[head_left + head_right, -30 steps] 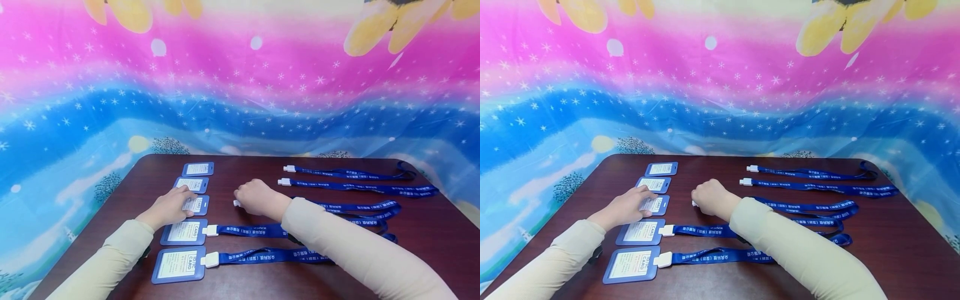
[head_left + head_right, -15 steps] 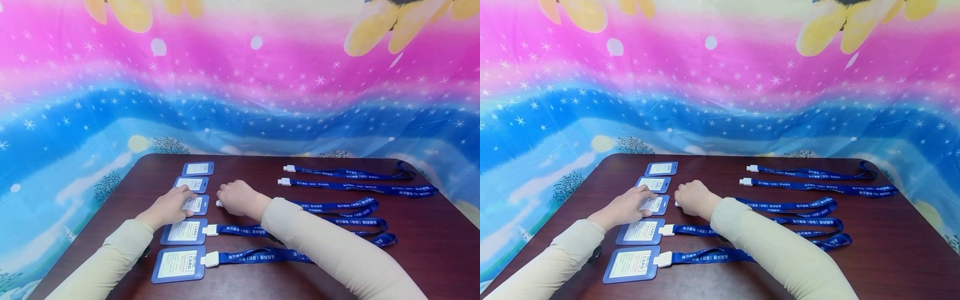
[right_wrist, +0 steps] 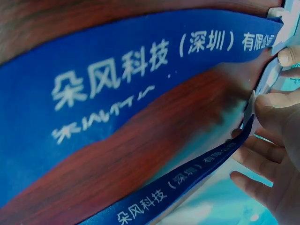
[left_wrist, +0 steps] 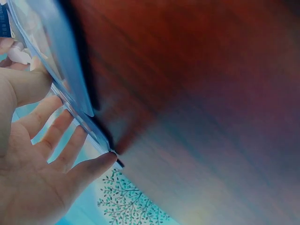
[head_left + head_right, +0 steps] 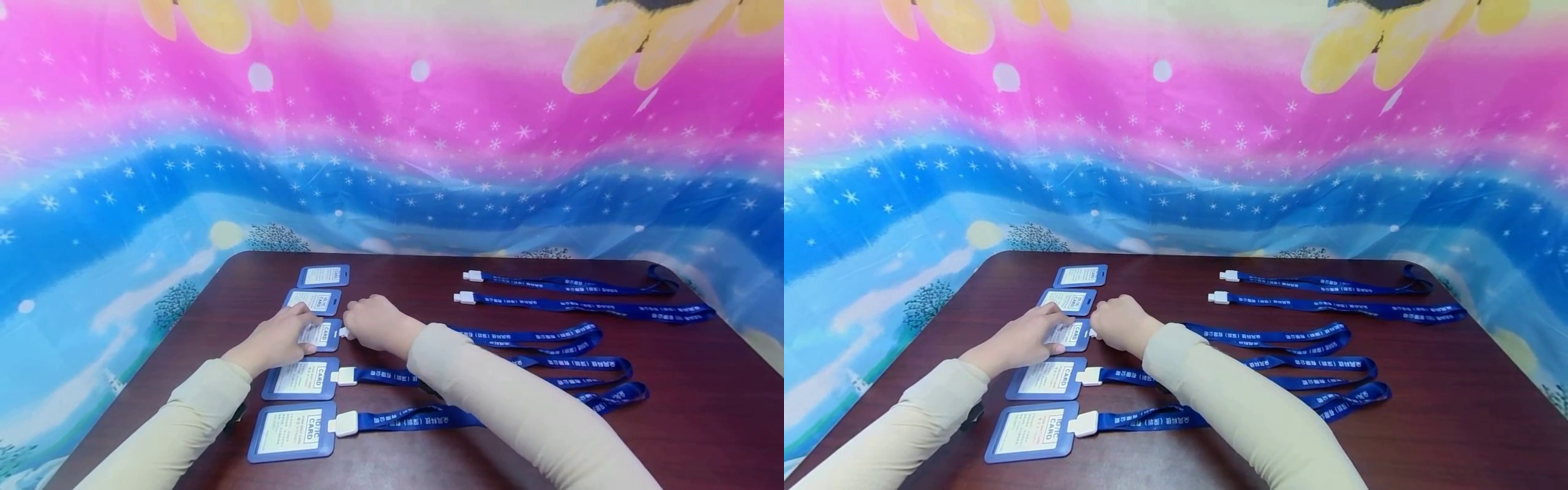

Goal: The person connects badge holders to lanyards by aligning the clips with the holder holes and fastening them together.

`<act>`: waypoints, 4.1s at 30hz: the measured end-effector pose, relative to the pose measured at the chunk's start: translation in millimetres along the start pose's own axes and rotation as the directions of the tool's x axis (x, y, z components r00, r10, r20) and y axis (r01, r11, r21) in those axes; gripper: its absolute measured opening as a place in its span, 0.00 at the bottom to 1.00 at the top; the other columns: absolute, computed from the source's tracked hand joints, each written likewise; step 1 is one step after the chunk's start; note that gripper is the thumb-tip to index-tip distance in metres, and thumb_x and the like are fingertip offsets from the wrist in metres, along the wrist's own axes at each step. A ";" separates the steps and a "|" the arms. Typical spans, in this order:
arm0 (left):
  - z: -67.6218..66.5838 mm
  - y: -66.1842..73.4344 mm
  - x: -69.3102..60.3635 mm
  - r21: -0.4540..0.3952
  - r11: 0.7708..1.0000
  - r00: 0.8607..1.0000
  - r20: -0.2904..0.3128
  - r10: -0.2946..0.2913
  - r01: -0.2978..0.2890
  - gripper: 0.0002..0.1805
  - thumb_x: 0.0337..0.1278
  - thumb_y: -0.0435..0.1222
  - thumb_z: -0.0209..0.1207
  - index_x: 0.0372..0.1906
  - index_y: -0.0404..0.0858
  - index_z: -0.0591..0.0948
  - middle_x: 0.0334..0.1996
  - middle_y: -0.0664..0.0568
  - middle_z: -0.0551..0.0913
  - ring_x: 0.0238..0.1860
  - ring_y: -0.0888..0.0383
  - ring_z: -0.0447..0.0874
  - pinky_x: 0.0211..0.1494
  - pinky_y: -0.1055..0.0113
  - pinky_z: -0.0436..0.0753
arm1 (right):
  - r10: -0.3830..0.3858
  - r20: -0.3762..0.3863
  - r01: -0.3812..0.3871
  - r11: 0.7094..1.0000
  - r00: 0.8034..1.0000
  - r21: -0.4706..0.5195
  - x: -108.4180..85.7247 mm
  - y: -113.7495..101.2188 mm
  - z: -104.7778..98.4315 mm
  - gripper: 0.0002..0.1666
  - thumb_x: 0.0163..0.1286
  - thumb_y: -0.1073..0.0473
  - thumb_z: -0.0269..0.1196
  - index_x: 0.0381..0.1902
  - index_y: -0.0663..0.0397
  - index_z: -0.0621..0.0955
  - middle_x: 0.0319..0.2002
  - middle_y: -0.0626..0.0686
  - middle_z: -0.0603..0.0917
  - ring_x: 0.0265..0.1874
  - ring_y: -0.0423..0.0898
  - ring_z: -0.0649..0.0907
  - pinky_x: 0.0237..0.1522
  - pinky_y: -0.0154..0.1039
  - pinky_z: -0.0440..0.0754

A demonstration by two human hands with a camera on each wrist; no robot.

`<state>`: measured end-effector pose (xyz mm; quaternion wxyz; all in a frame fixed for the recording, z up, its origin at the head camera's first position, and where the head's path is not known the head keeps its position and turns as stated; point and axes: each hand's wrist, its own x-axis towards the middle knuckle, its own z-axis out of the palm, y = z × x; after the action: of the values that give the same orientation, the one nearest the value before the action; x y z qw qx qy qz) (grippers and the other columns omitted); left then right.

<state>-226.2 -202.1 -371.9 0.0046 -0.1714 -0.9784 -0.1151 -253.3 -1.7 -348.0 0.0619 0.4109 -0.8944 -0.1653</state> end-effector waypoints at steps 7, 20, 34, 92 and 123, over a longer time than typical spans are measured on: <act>0.7 0.5 -0.8 -0.001 1.000 1.000 -0.001 0.012 -0.012 0.25 0.53 0.38 0.72 0.58 0.38 0.81 0.51 0.48 0.77 0.51 0.49 0.73 0.55 0.50 0.80 | -0.007 0.007 0.007 1.000 1.000 -0.007 1.9 -5.7 1.6 0.17 0.71 0.47 0.63 0.52 0.45 0.86 0.43 0.47 0.86 0.41 0.41 0.84 0.46 0.37 0.82; -1.7 0.5 2.4 -0.046 0.999 1.000 0.024 0.015 -0.014 0.25 0.53 0.37 0.72 0.57 0.37 0.81 0.51 0.46 0.77 0.51 0.47 0.72 0.57 0.49 0.78 | -0.103 -0.016 0.101 0.990 0.995 -0.103 5.1 -3.8 6.6 0.19 0.70 0.46 0.64 0.54 0.45 0.85 0.43 0.45 0.87 0.42 0.40 0.84 0.45 0.34 0.81; 0.9 1.8 2.5 -0.070 0.997 1.000 0.008 -0.008 0.009 0.26 0.53 0.36 0.72 0.58 0.36 0.81 0.53 0.46 0.77 0.53 0.46 0.72 0.58 0.49 0.78 | -0.163 -0.007 0.160 0.978 0.987 -0.137 8.0 0.4 8.8 0.19 0.72 0.45 0.62 0.54 0.46 0.85 0.47 0.45 0.86 0.46 0.41 0.84 0.53 0.35 0.79; -18.6 -11.4 -16.3 0.123 0.980 0.988 0.009 0.156 -0.156 0.20 0.59 0.40 0.68 0.56 0.43 0.82 0.54 0.50 0.81 0.56 0.50 0.79 0.58 0.49 0.79 | -0.019 -0.076 0.028 0.992 0.997 0.122 -71.7 103.6 20.2 0.10 0.73 0.56 0.63 0.44 0.51 0.87 0.38 0.49 0.86 0.39 0.45 0.85 0.45 0.42 0.83; -14.4 -10.6 -19.1 0.158 0.963 0.974 -0.033 0.226 -0.218 0.18 0.57 0.40 0.70 0.53 0.44 0.84 0.49 0.52 0.84 0.52 0.53 0.81 0.55 0.53 0.81 | 0.262 0.103 -0.278 0.936 0.960 0.215 -115.8 164.9 49.4 0.08 0.73 0.56 0.61 0.38 0.52 0.84 0.29 0.47 0.81 0.28 0.44 0.79 0.38 0.46 0.82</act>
<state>-212.2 -221.5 -361.2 0.0553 -0.2760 -0.9586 -0.0425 -307.4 198.1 -334.3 0.0039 0.2822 -0.9570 -0.0668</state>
